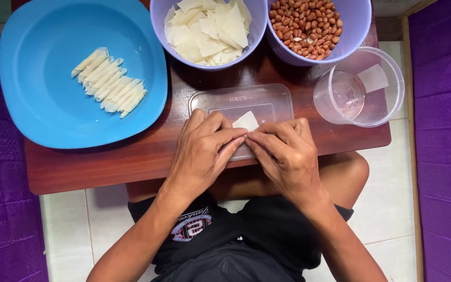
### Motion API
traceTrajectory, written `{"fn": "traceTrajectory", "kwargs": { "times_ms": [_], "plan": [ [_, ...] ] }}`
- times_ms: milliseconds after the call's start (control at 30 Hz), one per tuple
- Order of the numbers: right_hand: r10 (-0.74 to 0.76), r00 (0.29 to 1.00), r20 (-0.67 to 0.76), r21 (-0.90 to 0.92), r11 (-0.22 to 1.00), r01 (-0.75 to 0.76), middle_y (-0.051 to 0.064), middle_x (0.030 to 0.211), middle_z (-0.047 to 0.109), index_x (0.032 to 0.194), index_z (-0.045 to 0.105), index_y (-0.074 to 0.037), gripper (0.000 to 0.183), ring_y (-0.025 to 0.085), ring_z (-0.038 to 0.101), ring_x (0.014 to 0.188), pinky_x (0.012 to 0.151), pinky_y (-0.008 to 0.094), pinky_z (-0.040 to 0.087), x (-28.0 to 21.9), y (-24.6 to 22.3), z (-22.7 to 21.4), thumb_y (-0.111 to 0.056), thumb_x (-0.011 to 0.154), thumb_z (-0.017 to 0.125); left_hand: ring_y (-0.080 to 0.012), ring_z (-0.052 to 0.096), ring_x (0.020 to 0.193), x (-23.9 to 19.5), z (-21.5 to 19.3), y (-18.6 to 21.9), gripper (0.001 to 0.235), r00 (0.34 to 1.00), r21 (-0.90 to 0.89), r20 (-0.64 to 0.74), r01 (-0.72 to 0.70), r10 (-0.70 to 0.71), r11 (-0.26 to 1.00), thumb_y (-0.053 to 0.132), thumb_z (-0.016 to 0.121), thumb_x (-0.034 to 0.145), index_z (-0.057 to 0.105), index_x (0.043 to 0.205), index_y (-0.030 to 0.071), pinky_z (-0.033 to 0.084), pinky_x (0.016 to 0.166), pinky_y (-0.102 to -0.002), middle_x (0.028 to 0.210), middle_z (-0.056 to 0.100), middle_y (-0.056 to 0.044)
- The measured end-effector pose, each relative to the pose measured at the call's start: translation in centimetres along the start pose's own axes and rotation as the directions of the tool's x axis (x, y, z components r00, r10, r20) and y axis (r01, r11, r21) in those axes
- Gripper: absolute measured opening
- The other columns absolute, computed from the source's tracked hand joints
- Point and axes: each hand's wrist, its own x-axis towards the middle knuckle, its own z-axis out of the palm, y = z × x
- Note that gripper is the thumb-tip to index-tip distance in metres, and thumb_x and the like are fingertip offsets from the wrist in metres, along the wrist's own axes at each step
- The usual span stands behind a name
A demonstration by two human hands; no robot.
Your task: The person sits on the floor and wraps peanuts in thin white sheets. They pick up a sheet, place a peanut on it, fold it into a small packet, and place the finished item on a blue plate. The process is repeated continuously using bowls of sheets and peanuts.
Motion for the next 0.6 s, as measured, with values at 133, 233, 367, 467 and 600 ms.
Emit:
{"fn": "traceTrajectory", "kwargs": {
  "times_ms": [133, 233, 367, 467, 600],
  "plan": [
    [-0.014, 1.000, 0.021, -0.032, 0.999, 0.015, 0.003, 0.096, 0.071, 0.097, 0.079, -0.014, 0.003, 0.024, 0.059, 0.087, 0.077, 0.035, 0.053, 0.3, -0.1, -0.2, -0.012, 0.094, 0.078, -0.0264, 0.054, 0.087, 0.0, -0.3, -0.2, 0.014, 1.000, -0.006, 0.026, -0.011, 0.011, 1.000, 0.026, 0.069, 0.097, 0.078, 0.106, 0.019, 0.049, 0.081, -0.039, 0.088, 0.056, -0.002],
    [-0.015, 0.998, 0.065, -0.065, 0.998, 0.019, 0.003, 0.095, 0.068, 0.097, 0.078, -0.013, 0.002, 0.027, 0.058, 0.088, 0.076, 0.038, 0.052, 0.7, -0.2, -0.5, -0.015, 0.095, 0.077, -0.0272, 0.054, 0.087, 0.0, -0.5, -0.3, 0.015, 0.999, -0.016, 0.049, -0.012, 0.013, 1.000, 0.023, 0.068, 0.098, 0.077, 0.108, 0.018, 0.049, 0.080, -0.040, 0.087, 0.056, -0.003],
    [0.015, 0.987, 0.160, -0.146, 0.989, 0.008, 0.002, 0.095, 0.064, 0.095, 0.074, -0.015, 0.005, 0.027, 0.056, 0.089, 0.073, 0.039, 0.048, 1.4, -0.9, -1.0, -0.018, 0.093, 0.078, -0.0266, 0.053, 0.088, -0.1, -0.8, -0.1, 0.016, 0.998, -0.022, 0.067, 0.013, -0.011, 1.000, 0.022, 0.069, 0.096, 0.076, 0.109, 0.014, 0.049, 0.081, -0.039, 0.090, 0.056, -0.004],
    [-0.006, 0.981, 0.196, -0.191, 0.981, 0.045, 0.001, 0.095, 0.063, 0.094, 0.071, -0.015, 0.005, 0.027, 0.056, 0.091, 0.072, 0.039, 0.046, 1.9, -1.2, -1.2, -0.018, 0.093, 0.076, -0.0267, 0.053, 0.088, 0.0, -1.0, -0.2, 0.017, 0.997, -0.022, 0.069, 0.020, -0.019, 1.000, 0.021, 0.069, 0.096, 0.075, 0.109, 0.013, 0.050, 0.081, -0.039, 0.090, 0.055, -0.005],
    [-0.042, 0.974, 0.224, -0.225, 0.970, 0.093, 0.000, 0.096, 0.063, 0.095, 0.070, -0.015, 0.005, 0.026, 0.056, 0.092, 0.073, 0.037, 0.043, 1.8, -1.0, -1.2, -0.019, 0.096, 0.072, -0.0274, 0.053, 0.089, -0.1, -0.9, -0.3, 0.018, 0.996, -0.023, 0.079, 0.034, -0.032, 0.999, 0.022, 0.070, 0.095, 0.075, 0.109, 0.011, 0.050, 0.082, -0.040, 0.091, 0.055, -0.006]
  ]
}}
